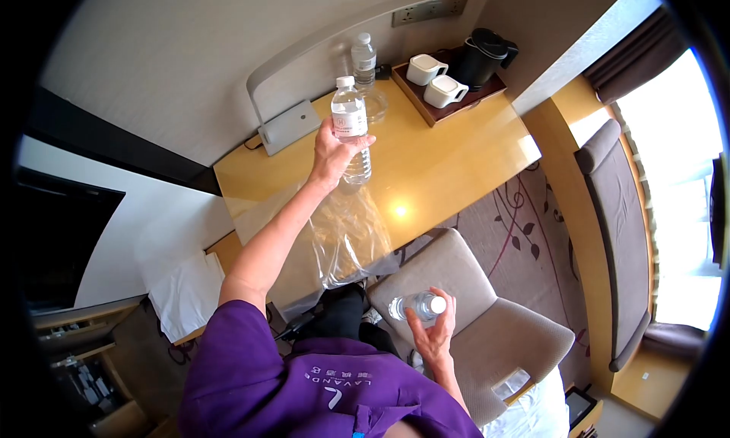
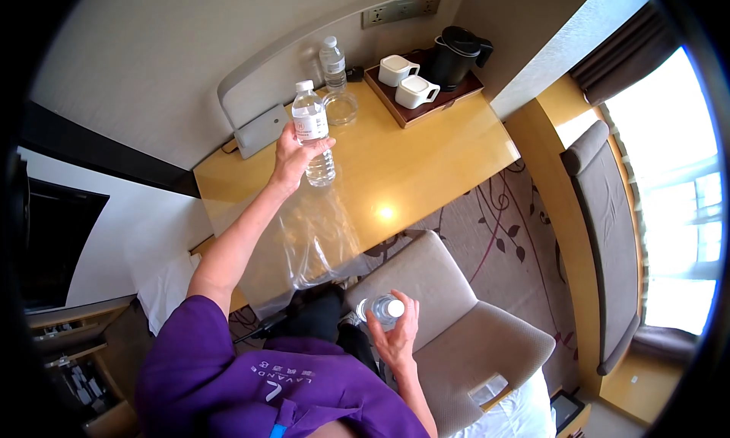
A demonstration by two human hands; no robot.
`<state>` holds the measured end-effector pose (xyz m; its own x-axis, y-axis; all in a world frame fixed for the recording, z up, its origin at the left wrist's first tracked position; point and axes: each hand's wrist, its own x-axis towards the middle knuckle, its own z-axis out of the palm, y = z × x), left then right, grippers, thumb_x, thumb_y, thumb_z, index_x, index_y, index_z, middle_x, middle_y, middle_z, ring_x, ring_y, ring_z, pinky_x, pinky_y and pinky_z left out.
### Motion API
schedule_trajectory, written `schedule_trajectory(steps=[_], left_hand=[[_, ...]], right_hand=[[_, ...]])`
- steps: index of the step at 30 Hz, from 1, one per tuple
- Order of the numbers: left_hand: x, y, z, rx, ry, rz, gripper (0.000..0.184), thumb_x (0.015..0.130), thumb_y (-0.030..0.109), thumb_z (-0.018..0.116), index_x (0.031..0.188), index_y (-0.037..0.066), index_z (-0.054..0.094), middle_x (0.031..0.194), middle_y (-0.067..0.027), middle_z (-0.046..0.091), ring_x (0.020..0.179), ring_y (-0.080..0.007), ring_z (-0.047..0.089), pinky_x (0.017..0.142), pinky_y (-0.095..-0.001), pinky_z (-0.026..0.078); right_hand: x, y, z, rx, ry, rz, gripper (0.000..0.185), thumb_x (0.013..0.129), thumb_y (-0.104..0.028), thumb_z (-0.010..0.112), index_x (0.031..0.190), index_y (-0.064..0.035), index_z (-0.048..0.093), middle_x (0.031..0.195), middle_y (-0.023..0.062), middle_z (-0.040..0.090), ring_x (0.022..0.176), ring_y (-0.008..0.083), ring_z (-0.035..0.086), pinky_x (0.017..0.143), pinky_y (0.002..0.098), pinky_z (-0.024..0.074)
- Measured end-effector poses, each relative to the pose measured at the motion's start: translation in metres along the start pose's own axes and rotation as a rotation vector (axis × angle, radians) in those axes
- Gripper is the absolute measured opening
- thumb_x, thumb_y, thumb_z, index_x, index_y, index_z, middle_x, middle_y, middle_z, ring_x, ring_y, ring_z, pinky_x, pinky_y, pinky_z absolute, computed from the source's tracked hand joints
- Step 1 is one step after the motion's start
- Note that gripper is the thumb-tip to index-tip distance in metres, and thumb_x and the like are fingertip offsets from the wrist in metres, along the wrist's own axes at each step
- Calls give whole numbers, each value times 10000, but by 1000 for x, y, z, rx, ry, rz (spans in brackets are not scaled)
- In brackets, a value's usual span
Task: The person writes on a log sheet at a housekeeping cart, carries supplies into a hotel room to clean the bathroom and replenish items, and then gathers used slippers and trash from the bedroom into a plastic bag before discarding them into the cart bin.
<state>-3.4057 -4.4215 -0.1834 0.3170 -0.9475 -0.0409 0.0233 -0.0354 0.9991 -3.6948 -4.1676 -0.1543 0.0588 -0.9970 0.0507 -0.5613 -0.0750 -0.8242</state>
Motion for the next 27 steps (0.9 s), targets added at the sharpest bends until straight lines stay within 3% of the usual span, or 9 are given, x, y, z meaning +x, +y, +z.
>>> schedule_trajectory(steps=[6, 7, 10, 13, 19, 27], left_hand=[[26, 0, -5, 141, 41, -86, 529, 700, 150, 902, 1107, 40, 582, 1026, -75, 680, 910, -185, 661, 837, -345, 554], [32, 5, -2, 182, 134, 1, 490, 663, 176, 897, 1029, 16, 613, 953, -95, 681, 839, -220, 668, 804, -364, 562], [92, -34, -10, 444, 352, 174, 753, 620, 211, 900, 1196, -55, 494, 1195, -222, 564, 1136, -341, 571, 1017, -457, 456], [147, -51, -15, 528, 432, 289, 825, 617, 278, 914, 1210, -67, 455, 1239, -254, 508, 1198, -392, 503, 1032, -478, 414], [209, -82, -14, 398, 437, 368, 777, 672, 344, 902, 1200, -30, 473, 1172, -226, 540, 1119, -385, 532, 978, -483, 418], [225, -105, 3, 490, 470, 445, 732, 676, 379, 901, 1154, -30, 527, 1136, -224, 631, 1072, -352, 622, 943, -446, 475]], right_hand=[[8, 0, 3, -21, -3, 14, 576, 742, -112, 809, 1234, 8, 534, 1090, 190, 603, 959, 372, 564, 837, 448, 473], [8, 2, 3, -27, 2, -4, 577, 741, -113, 810, 1234, 7, 534, 1095, 190, 605, 957, 372, 564, 836, 449, 473], [11, 2, 3, -36, 8, -4, 578, 741, -114, 811, 1234, 6, 535, 1103, 189, 609, 954, 372, 563, 834, 451, 473], [12, 1, 3, -49, 2, 24, 578, 740, -111, 812, 1234, 7, 536, 1105, 186, 611, 953, 373, 560, 835, 454, 471], [10, 3, 7, -72, -9, 77, 586, 739, -95, 813, 1241, 7, 528, 1111, 190, 607, 956, 378, 556, 835, 461, 468], [9, 10, 14, -81, -50, 95, 591, 745, -100, 816, 1243, 9, 517, 1129, 200, 598, 958, 388, 553, 826, 469, 475]])
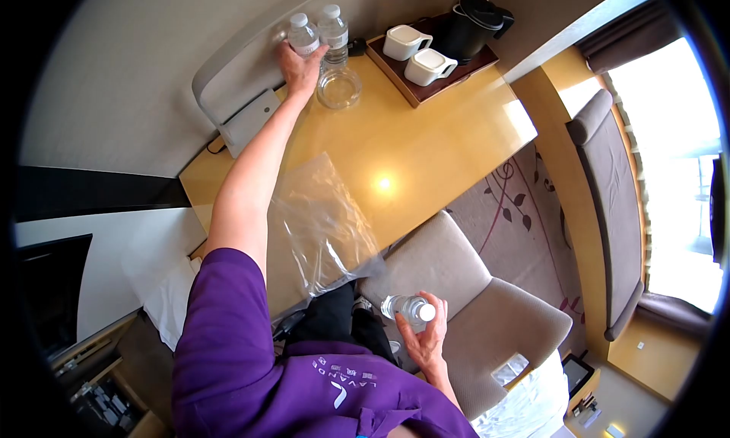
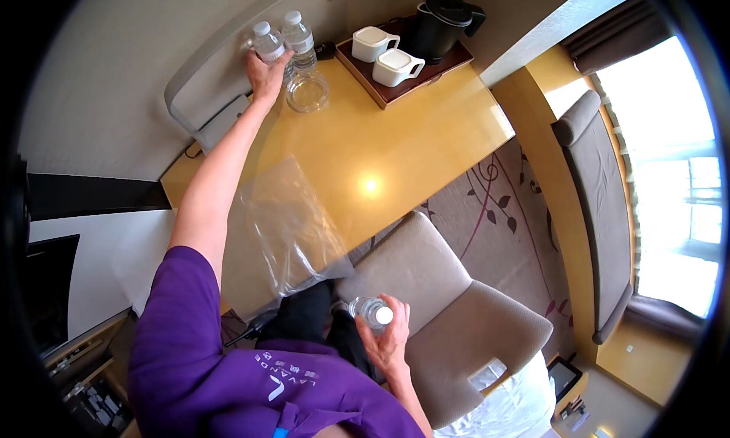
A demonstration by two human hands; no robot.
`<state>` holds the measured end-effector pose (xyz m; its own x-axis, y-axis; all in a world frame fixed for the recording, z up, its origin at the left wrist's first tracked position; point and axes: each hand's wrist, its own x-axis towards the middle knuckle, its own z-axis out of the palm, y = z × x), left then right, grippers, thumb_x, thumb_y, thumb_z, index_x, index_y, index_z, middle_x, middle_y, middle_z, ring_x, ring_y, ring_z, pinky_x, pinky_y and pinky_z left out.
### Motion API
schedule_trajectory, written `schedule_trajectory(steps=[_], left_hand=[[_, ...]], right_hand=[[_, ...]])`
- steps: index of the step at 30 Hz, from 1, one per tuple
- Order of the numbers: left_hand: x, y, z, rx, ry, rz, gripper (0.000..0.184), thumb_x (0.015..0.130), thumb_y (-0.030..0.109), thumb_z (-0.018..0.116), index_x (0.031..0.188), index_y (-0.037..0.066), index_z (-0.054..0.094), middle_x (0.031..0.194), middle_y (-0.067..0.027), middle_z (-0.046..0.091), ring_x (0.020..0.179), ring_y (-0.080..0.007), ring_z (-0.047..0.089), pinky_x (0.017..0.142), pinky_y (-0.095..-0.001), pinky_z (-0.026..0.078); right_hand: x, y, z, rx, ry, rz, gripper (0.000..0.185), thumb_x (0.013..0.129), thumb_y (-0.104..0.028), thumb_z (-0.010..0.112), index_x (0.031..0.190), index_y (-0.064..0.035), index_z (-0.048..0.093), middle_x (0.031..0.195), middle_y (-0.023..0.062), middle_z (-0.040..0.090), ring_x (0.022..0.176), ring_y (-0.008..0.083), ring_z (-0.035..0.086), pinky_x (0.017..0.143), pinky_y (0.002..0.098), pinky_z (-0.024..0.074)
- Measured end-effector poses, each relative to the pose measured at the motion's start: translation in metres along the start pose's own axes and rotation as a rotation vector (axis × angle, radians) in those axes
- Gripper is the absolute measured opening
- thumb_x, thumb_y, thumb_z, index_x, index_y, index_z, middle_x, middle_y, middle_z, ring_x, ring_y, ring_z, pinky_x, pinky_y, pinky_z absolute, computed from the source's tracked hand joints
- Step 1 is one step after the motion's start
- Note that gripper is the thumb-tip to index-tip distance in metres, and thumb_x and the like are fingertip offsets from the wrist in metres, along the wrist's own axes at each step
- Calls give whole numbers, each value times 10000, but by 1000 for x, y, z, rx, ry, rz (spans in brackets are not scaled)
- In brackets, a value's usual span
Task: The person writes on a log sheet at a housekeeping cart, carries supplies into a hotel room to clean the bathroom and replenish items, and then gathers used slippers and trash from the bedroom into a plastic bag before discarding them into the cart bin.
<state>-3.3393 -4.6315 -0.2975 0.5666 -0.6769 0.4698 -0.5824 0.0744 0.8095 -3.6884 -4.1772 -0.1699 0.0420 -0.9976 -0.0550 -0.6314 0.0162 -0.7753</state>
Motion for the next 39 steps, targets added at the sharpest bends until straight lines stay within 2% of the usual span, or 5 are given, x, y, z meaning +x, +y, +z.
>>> schedule_trajectory(steps=[11, 19, 25, 31, 39], left_hand=[[-30, 13, -25, 83, -81, -54, 868, 696, 378, 873, 1307, -62, 442, 1220, -265, 540, 1233, -399, 472, 1060, -508, 368], [-99, 24, -18, -48, -465, -642, 520, 893, 209, 688, 1278, -34, 436, 1007, -203, 660, 673, -194, 681, 447, -313, 557], [-115, 37, -29, -137, -633, -614, 688, 884, 247, 689, 1422, -43, 375, 1023, -166, 683, 837, -197, 710, 636, -334, 602], [-171, 38, -180, 835, -935, -4, 895, 768, 440, 797, 1469, 74, 379, 1414, -173, 494, 1351, -373, 429, 1074, -473, 405], [-249, 3, -323, 188, -535, -549, 268, 892, 303, 717, 895, 38, 677, 909, -76, 710, 890, -185, 647, 860, -338, 477]], right_hand=[[4, -5, 0, 8, 16, -20, 593, 750, -110, 817, 1247, 9, 516, 1132, 205, 596, 949, 394, 550, 824, 471, 468], [-11, 1, -4, 1, 6, 0, 585, 751, -84, 797, 1262, -9, 521, 1126, 189, 594, 990, 374, 559, 863, 455, 469], [-26, 9, -2, 2, -14, 2, 598, 756, -101, 805, 1266, 12, 513, 1152, 206, 593, 980, 401, 548, 856, 472, 463], [-47, 19, -8, 37, -26, -31, 584, 767, -110, 797, 1261, 14, 511, 1152, 210, 588, 976, 401, 540, 856, 477, 457], [-78, 42, -22, 41, -93, -86, 578, 773, -124, 797, 1257, 17, 513, 1147, 207, 589, 1006, 398, 541, 882, 477, 461]])
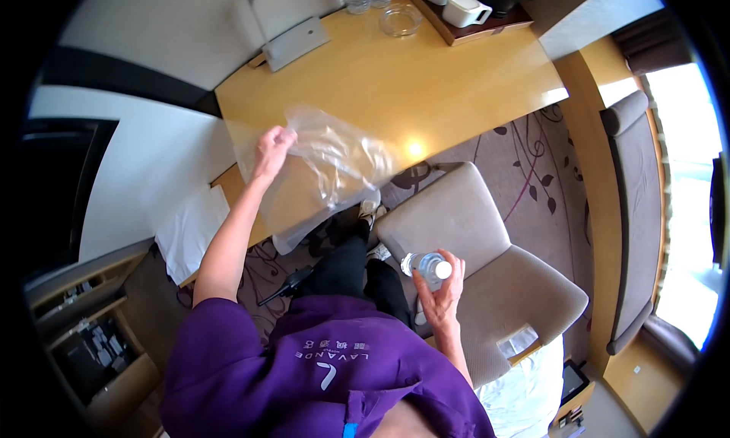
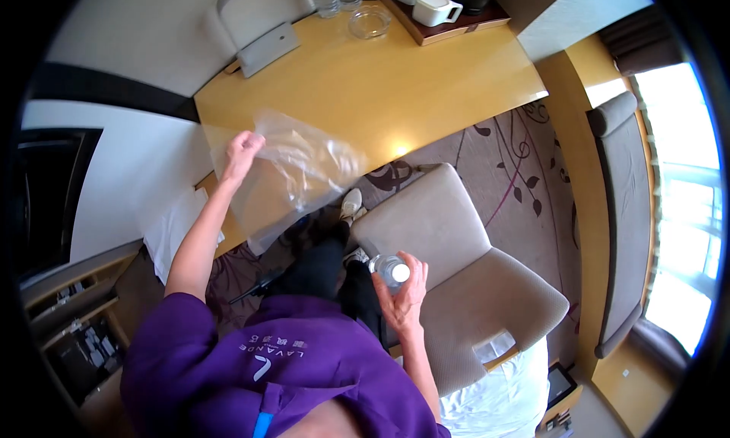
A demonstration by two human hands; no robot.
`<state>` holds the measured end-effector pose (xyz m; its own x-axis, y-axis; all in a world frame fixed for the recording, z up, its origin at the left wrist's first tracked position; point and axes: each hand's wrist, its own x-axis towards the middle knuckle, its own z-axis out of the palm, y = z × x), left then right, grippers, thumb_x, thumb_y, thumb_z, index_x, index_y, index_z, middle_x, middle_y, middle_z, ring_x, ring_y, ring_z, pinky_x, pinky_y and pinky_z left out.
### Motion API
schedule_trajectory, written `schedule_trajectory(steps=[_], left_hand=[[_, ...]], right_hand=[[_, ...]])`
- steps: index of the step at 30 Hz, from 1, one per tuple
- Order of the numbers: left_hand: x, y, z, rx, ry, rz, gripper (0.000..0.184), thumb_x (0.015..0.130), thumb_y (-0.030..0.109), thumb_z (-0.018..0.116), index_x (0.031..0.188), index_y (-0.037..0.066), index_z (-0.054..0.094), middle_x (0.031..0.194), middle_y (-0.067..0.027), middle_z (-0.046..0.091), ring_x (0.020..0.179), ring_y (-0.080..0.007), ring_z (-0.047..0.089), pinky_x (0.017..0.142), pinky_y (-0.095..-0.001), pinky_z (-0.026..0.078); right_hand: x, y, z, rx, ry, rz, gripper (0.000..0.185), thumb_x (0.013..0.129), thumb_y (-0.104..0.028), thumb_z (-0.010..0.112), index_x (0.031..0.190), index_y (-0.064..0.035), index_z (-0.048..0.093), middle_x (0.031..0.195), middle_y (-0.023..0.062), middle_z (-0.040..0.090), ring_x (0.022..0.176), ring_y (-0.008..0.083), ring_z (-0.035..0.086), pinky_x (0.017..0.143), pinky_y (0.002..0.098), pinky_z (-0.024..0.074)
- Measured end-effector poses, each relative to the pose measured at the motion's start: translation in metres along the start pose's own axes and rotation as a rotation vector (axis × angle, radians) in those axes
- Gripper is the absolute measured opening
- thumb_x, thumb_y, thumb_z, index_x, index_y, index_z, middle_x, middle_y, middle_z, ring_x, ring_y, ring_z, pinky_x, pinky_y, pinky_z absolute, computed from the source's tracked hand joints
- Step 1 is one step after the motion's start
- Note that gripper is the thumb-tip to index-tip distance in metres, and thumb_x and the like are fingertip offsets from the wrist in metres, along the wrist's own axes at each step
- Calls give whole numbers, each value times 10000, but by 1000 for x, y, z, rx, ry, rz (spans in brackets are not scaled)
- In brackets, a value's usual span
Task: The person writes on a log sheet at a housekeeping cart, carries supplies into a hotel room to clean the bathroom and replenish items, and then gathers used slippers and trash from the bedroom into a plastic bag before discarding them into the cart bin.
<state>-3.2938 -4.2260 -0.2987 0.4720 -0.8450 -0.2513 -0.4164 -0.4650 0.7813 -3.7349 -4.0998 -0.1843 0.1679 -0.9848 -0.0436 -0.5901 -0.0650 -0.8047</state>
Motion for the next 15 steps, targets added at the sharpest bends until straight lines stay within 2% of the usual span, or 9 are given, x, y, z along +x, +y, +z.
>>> schedule_trajectory(steps=[1, 2, 4, 6, 8, 10, 11, 13, 15], left_hand=[[-11, 5, -16, -121, 89, 4, 262, 924, 308, 688, 885, 48, 674, 841, -38, 697, 805, -143, 611, 778, -277, 472], [-14, -9, -35, -220, 174, 13, 275, 957, 334, 668, 866, 74, 668, 812, -6, 680, 788, -125, 596, 756, -290, 478], [-36, -9, -81, -372, 363, -32, 314, 984, 374, 646, 841, 95, 658, 786, 7, 666, 733, -127, 585, 739, -314, 487], [-58, -38, -140, -575, 527, -220, 319, 1013, 379, 608, 874, 95, 650, 814, -3, 660, 680, -141, 590, 725, -327, 504], [-99, -35, -178, -667, 662, -282, 290, 1031, 351, 575, 939, 81, 625, 870, -30, 659, 709, -174, 621, 720, -322, 530], [-135, -68, -224, -934, 692, -291, 264, 1019, 327, 591, 1041, 63, 597, 973, -67, 677, 891, -231, 679, 782, -411, 564], [-148, -110, -247, -928, 701, -282, 264, 1019, 327, 591, 1041, 63, 597, 973, -67, 677, 891, -231, 679, 782, -411, 564], [-170, -196, -276, -1087, 548, -279, 347, 1011, 360, 578, 1180, 57, 570, 1152, -159, 668, 1113, -307, 654, 888, -521, 554], [-216, -122, -241, -1211, 407, -511, 436, 1011, 377, 557, 1295, 48, 525, 1263, -205, 616, 1183, -335, 623, 953, -546, 529]], right_hand=[[-3, 3, -2, 2, 1, -7, 579, 775, -124, 796, 1260, 18, 514, 1147, 206, 590, 1009, 396, 541, 885, 477, 461], [-7, 7, -4, 5, -2, -20, 579, 776, -125, 795, 1262, 18, 514, 1147, 204, 590, 1012, 394, 542, 887, 477, 460], [-13, 14, -7, 21, -43, -37, 578, 777, -121, 794, 1265, 19, 516, 1147, 203, 592, 1014, 390, 543, 896, 473, 460], [-17, 19, -3, 5, -51, -72, 555, 797, -114, 773, 1278, -10, 516, 1118, 186, 564, 1023, 365, 552, 914, 456, 451], [-21, 25, -1, 14, -88, -93, 562, 800, -125, 775, 1284, -13, 512, 1121, 185, 566, 1038, 371, 543, 928, 461, 445], [-24, 26, 0, 5, -103, -159, 580, 785, -136, 788, 1270, 19, 511, 1152, 205, 592, 1002, 391, 537, 905, 474, 449], [-25, 26, 2, 17, -104, -165, 580, 785, -136, 788, 1270, 19, 511, 1152, 205, 592, 1002, 391, 537, 905, 474, 449], [-29, 24, 4, 11, -95, -241, 577, 799, -150, 781, 1276, 19, 504, 1152, 209, 587, 991, 399, 532, 901, 483, 443], [-32, 19, 10, 38, -95, -225, 575, 805, -153, 777, 1279, 20, 501, 1150, 212, 584, 988, 404, 529, 900, 487, 441]])
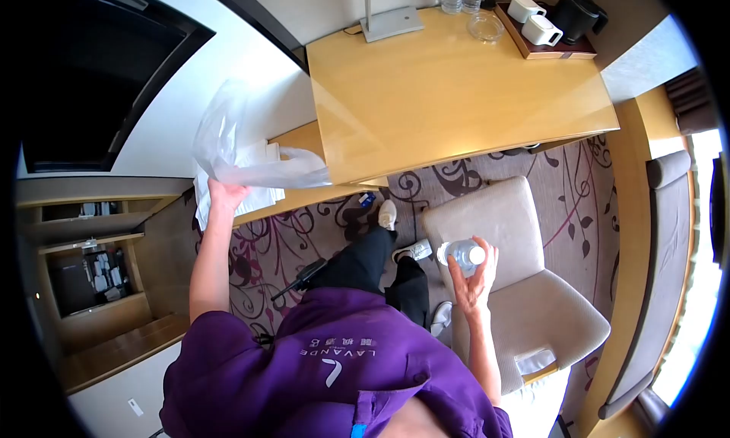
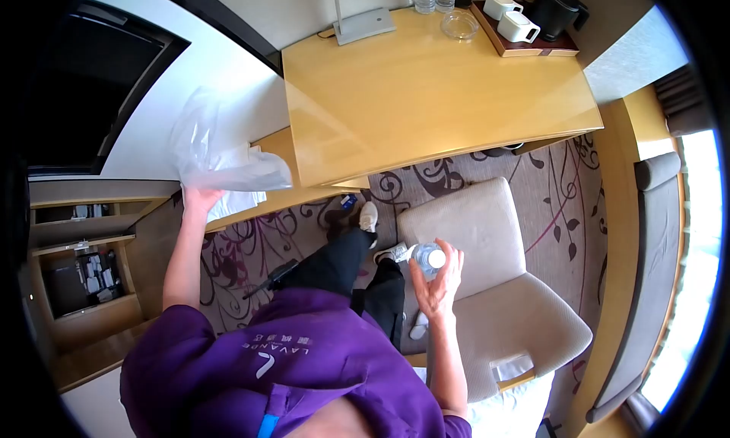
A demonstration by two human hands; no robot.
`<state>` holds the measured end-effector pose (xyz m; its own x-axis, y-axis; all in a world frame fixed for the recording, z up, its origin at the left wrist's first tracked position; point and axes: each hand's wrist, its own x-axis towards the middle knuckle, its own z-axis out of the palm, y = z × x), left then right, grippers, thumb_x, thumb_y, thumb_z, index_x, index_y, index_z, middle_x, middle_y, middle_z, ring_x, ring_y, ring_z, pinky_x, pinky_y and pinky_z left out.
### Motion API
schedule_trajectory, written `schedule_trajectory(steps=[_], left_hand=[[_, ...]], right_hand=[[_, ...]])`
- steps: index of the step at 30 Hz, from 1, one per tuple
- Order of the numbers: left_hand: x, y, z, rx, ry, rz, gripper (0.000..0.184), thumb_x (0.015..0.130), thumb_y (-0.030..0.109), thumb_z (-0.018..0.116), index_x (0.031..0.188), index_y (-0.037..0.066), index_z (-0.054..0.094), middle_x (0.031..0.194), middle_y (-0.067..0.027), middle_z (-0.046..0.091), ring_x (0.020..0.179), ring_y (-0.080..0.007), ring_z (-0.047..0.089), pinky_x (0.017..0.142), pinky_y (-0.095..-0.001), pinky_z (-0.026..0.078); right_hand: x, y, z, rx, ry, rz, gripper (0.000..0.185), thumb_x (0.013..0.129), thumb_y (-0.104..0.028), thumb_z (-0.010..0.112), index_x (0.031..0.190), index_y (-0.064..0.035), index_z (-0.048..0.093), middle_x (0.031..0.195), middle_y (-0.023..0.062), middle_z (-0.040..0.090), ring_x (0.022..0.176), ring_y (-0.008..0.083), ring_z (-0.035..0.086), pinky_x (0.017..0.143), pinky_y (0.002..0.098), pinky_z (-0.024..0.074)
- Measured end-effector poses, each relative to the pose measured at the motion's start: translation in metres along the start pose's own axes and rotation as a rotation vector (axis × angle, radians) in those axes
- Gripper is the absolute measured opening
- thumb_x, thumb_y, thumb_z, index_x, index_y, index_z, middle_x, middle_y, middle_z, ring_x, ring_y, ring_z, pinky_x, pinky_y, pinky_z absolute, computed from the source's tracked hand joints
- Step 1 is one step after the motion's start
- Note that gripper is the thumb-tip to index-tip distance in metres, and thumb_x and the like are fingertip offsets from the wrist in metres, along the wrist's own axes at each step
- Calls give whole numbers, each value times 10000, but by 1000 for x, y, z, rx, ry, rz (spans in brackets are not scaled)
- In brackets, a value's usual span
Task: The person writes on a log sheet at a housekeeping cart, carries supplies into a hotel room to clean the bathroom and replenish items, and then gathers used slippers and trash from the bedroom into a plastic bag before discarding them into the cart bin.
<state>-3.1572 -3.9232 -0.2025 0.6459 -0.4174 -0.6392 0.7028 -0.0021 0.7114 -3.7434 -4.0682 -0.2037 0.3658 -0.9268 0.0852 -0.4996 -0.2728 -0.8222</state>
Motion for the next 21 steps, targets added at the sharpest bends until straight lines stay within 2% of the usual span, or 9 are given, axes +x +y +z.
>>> schedule_trajectory(steps=[5, 7, 8, 9, 12, 14, 17, 19, 21], left_hand=[[-41, -59, 15, 143, -102, -259, 449, 1047, 357, 418, 1413, 105, 480, 1448, -206, 497, 1249, -327, 572, 1033, -449, 481], [10, -95, -35, 37, -571, -292, 499, 1038, 341, 435, 1474, 99, 440, 1446, -183, 511, 1275, -326, 554, 1038, -455, 476], [-2, -102, -16, 40, -390, -260, 468, 1020, 302, 542, 1381, 4, 520, 1281, -210, 615, 1127, -319, 649, 939, -449, 566], [7, -110, -29, 49, -408, -287, 468, 1020, 302, 542, 1381, 4, 520, 1281, -210, 615, 1127, -319, 649, 939, -449, 566], [25, -135, -61, 288, -458, -412, 341, 985, 174, 574, 1262, -15, 630, 1144, -158, 690, 993, -263, 687, 841, -379, 580], [-5, -142, -38, 894, -349, -133, 310, 908, 59, 582, 1187, -38, 677, 1039, -123, 723, 889, -220, 691, 796, -331, 558], [-8, -152, -42, 1071, -279, 113, 310, 874, 43, 644, 1175, -17, 693, 1086, -76, 721, 875, -145, 684, 785, -283, 550], [-7, -154, -39, 1207, -341, 203, 396, 818, -8, 586, 1207, -46, 649, 1075, -161, 715, 909, -208, 675, 835, -322, 533], [-18, -159, -32, 1438, -518, 770, 354, 848, 35, 596, 1190, -35, 650, 1072, -179, 711, 920, -218, 674, 849, -331, 524]], right_hand=[[-7, -17, 23, 196, 82, 159, 570, 829, -151, 771, 1310, -10, 500, 1130, 199, 582, 994, 337, 559, 908, 434, 456], [-4, -31, 33, 254, 88, 256, 560, 844, -151, 775, 1318, -23, 506, 1130, 165, 589, 1012, 255, 585, 911, 384, 478], [3, -50, 35, 389, 84, 356, 554, 850, -148, 774, 1318, -20, 507, 1133, 150, 591, 1020, 231, 589, 909, 369, 487], [9, -63, 41, 527, 91, 457, 548, 855, -144, 774, 1318, -18, 509, 1136, 136, 592, 1027, 207, 593, 908, 354, 495], [27, -87, 70, 377, 140, 219, 539, 823, -124, 785, 1279, -9, 522, 1102, 131, 590, 1029, 228, 597, 906, 358, 493], [37, -105, 83, 248, 121, 55, 511, 781, -121, 791, 1216, -6, 550, 1074, 156, 585, 995, 291, 596, 893, 390, 489], [42, -128, 93, 191, 5, -87, 435, 716, -155, 766, 1084, -8, 584, 983, 178, 602, 905, 371, 585, 817, 434, 496], [28, -132, 100, 234, -127, -125, 424, 700, -187, 752, 1049, -6, 592, 947, 169, 608, 880, 373, 585, 792, 440, 496], [8, -143, 108, 299, -230, -107, 391, 695, -212, 743, 1002, -13, 604, 933, 172, 607, 878, 361, 592, 792, 429, 491]])
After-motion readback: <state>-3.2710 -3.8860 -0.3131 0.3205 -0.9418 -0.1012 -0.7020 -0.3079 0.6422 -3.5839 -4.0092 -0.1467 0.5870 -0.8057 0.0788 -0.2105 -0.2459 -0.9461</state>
